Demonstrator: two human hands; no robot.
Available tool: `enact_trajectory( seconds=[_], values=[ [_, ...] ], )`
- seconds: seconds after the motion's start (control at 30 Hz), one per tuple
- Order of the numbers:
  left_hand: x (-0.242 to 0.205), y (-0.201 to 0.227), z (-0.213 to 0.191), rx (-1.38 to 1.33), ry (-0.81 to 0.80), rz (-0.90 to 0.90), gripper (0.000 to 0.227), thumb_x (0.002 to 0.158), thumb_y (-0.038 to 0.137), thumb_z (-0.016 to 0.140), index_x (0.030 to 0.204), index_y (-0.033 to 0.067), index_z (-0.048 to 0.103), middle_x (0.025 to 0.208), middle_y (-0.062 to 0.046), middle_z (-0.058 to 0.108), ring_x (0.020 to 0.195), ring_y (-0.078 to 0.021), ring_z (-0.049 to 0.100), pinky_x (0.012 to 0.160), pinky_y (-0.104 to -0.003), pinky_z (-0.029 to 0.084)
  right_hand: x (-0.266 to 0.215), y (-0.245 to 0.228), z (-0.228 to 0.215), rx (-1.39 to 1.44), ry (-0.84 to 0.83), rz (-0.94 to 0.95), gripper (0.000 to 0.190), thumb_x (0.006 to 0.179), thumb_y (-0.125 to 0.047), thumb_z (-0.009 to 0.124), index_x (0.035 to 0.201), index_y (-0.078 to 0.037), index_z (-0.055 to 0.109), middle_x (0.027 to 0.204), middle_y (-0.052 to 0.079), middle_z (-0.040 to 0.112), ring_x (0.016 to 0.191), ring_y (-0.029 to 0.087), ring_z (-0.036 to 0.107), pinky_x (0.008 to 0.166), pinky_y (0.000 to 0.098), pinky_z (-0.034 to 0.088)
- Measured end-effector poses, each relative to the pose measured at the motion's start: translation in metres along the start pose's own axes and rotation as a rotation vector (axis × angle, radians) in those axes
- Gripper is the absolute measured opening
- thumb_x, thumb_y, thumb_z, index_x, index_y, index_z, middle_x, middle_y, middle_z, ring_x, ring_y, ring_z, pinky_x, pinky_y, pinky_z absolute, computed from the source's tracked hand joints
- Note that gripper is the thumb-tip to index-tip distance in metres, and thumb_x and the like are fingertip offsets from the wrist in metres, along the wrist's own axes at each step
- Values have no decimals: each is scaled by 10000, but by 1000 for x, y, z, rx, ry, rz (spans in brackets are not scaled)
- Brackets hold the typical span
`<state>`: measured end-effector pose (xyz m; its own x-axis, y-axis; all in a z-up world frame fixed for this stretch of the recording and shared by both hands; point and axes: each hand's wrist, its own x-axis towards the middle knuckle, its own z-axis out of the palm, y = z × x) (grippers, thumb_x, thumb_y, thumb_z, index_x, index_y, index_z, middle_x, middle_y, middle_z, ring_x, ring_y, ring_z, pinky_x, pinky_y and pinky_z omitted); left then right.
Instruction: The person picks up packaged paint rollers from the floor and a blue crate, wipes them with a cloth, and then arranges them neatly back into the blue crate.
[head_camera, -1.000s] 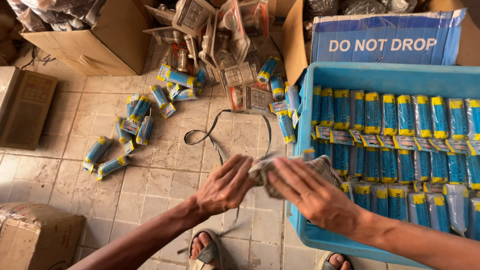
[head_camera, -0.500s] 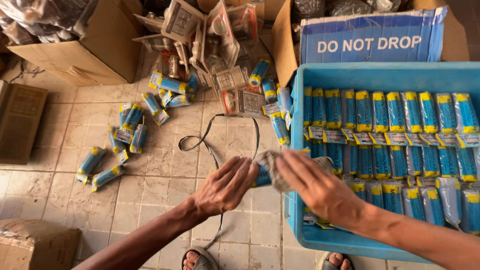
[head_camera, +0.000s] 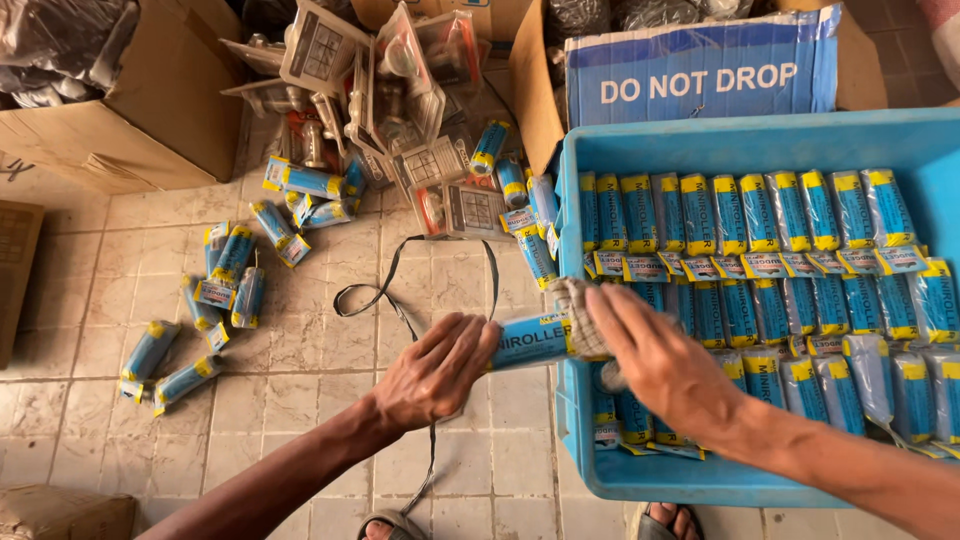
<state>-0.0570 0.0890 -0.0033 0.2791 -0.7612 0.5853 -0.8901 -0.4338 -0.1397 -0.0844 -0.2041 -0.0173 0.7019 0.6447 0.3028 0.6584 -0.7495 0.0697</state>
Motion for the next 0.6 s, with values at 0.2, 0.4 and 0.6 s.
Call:
enact_trajectory(
  seconds=[0.2, 0.4, 0.6],
  values=[
    [5, 8, 12, -181, 73, 64, 262, 957, -69, 395, 979, -115, 652, 1065, -303, 639, 1024, -414, 662, 950, -482, 545, 31, -34, -39, -63, 128, -291, 460, 1027, -93, 230, 1424, -4, 446, 1460, 232, 445, 1350, 372, 440, 1130, 536, 346],
    [-25, -22, 9, -205, 104, -141, 308, 841, 20, 689, 1091, -139, 607, 903, -297, 663, 800, -408, 711, 772, -516, 575, -13, 27, 8, -35, -80, 3, 650, 809, 83, 577, 1438, 2, 432, 1295, 284, 544, 1091, 365, 633, 909, 459, 571],
    [-20, -26, -5, -455, 8, -271, 487, 796, 55, 753, 1216, -114, 574, 970, -274, 677, 858, -412, 706, 801, -492, 561, 6, 3, -27, 164, 4, -169, 503, 801, 49, 525, 1304, 20, 512, 1623, 232, 166, 1446, 396, 261, 1046, 474, 424]
  ],
)
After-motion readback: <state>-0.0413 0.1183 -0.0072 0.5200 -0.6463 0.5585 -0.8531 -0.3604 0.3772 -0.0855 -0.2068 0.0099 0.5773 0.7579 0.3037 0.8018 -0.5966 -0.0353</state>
